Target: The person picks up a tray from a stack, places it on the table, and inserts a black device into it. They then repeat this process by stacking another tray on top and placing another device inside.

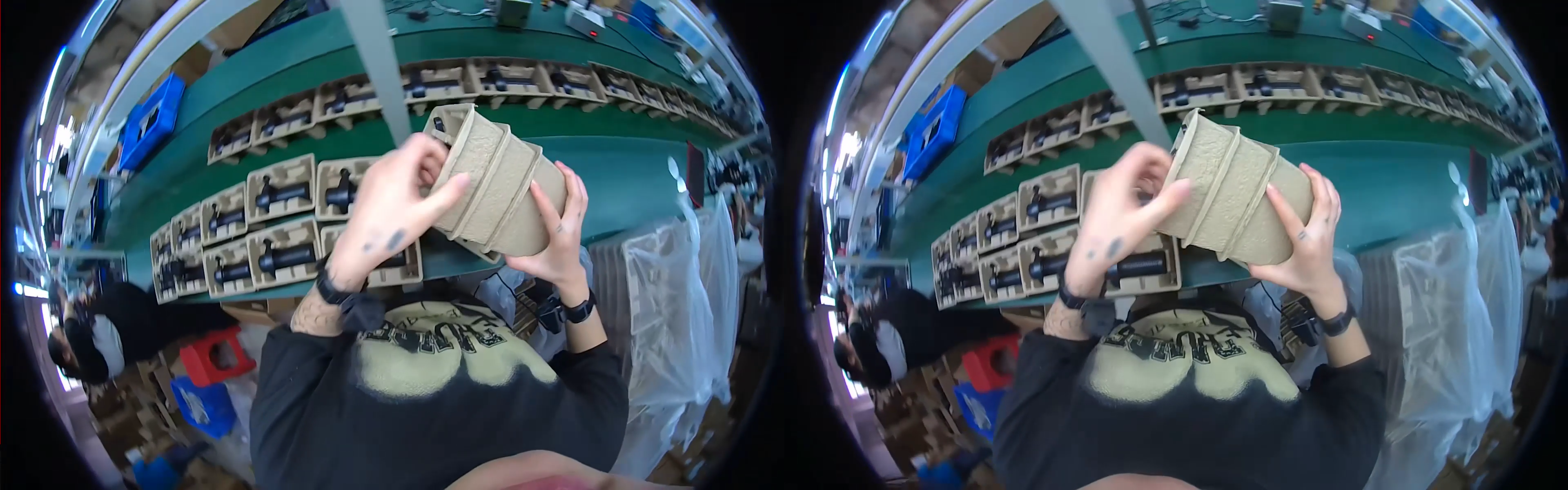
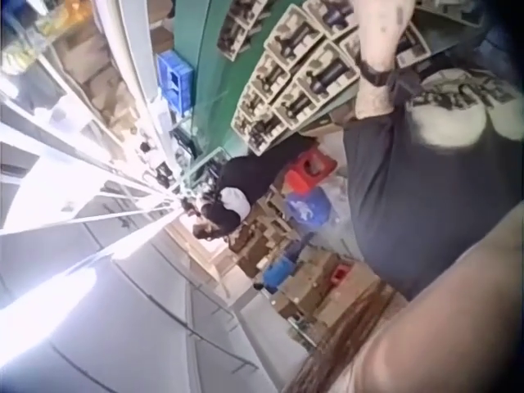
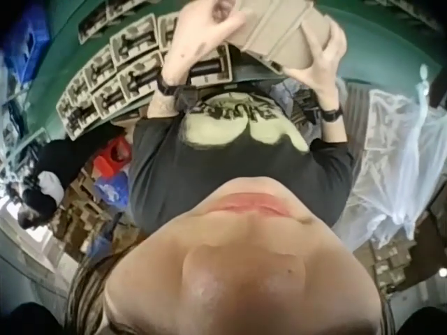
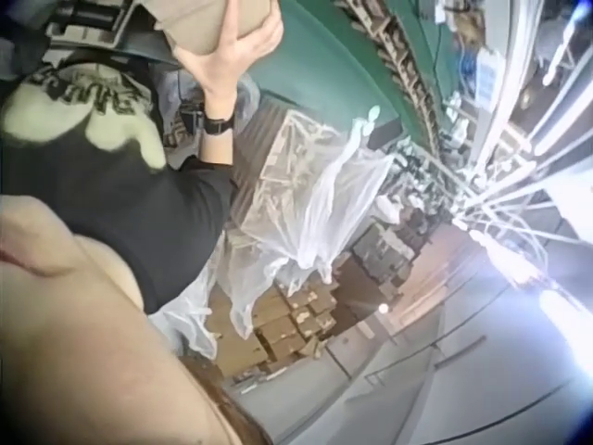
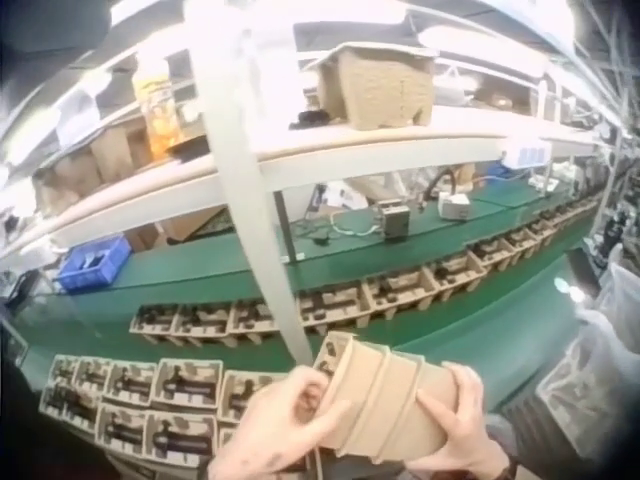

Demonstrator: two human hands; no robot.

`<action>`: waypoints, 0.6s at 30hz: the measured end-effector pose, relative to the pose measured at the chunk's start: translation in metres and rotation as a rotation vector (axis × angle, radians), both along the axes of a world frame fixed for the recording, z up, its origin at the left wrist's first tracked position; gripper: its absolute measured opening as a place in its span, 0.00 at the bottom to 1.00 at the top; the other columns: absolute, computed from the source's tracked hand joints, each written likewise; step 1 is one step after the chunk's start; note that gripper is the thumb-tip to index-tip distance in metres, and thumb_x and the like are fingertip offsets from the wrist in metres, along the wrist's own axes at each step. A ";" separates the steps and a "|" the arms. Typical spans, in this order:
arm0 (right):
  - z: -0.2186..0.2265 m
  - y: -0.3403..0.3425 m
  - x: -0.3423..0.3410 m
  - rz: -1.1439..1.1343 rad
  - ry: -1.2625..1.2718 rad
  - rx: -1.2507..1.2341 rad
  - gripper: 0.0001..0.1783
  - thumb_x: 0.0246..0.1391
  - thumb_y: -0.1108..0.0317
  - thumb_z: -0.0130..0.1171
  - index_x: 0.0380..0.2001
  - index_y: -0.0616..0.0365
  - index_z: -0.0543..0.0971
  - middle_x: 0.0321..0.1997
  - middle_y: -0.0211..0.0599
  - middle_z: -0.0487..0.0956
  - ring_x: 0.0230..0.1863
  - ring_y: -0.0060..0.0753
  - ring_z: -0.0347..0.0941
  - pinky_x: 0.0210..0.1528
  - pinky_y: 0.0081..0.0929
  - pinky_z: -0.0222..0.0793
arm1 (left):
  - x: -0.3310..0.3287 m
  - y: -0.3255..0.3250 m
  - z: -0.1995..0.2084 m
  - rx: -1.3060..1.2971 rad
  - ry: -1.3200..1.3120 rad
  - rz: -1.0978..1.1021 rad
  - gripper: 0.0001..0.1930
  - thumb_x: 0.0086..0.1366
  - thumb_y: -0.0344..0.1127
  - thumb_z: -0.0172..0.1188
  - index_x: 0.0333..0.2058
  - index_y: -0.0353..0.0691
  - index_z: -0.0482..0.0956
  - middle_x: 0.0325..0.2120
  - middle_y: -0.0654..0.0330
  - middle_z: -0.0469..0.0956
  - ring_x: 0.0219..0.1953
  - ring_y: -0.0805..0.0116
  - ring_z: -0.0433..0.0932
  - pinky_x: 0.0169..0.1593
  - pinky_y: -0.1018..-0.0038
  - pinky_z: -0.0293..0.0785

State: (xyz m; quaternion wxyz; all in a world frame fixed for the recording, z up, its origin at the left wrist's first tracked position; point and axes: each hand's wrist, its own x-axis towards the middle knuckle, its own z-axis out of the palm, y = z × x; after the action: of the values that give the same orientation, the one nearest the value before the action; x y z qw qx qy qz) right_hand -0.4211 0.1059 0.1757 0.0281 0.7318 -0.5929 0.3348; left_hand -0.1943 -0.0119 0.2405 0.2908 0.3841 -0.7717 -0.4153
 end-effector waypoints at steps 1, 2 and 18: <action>-0.004 0.001 0.009 0.015 -0.022 -0.005 0.57 0.18 0.53 0.71 0.62 0.51 0.65 0.65 0.61 0.54 0.64 0.65 0.53 0.63 0.56 0.49 | 0.000 0.005 -0.004 0.013 -0.006 0.036 0.10 0.62 0.35 0.58 0.37 0.34 0.76 0.23 0.58 0.76 0.26 0.69 0.75 0.34 0.76 0.72; -0.006 -0.001 0.018 0.032 -0.041 -0.017 0.57 0.18 0.53 0.71 0.62 0.51 0.65 0.65 0.61 0.54 0.64 0.65 0.53 0.63 0.56 0.49 | 0.002 0.007 -0.008 0.056 0.022 0.022 0.11 0.61 0.35 0.58 0.38 0.34 0.75 0.23 0.56 0.76 0.26 0.67 0.76 0.33 0.74 0.72; -0.001 -0.016 0.048 0.253 -0.053 -0.060 0.56 0.25 0.39 0.72 0.62 0.44 0.64 0.65 0.66 0.52 0.62 0.71 0.54 0.60 0.63 0.51 | 0.061 0.037 0.033 0.037 0.039 0.147 0.11 0.62 0.32 0.58 0.40 0.31 0.75 0.25 0.46 0.78 0.30 0.51 0.81 0.32 0.69 0.75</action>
State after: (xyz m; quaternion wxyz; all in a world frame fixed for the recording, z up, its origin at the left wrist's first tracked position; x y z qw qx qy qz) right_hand -0.3732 0.0899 0.1743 -0.0080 0.7905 -0.4862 0.3724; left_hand -0.1331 0.0247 0.2735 0.3283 0.4371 -0.7277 -0.4142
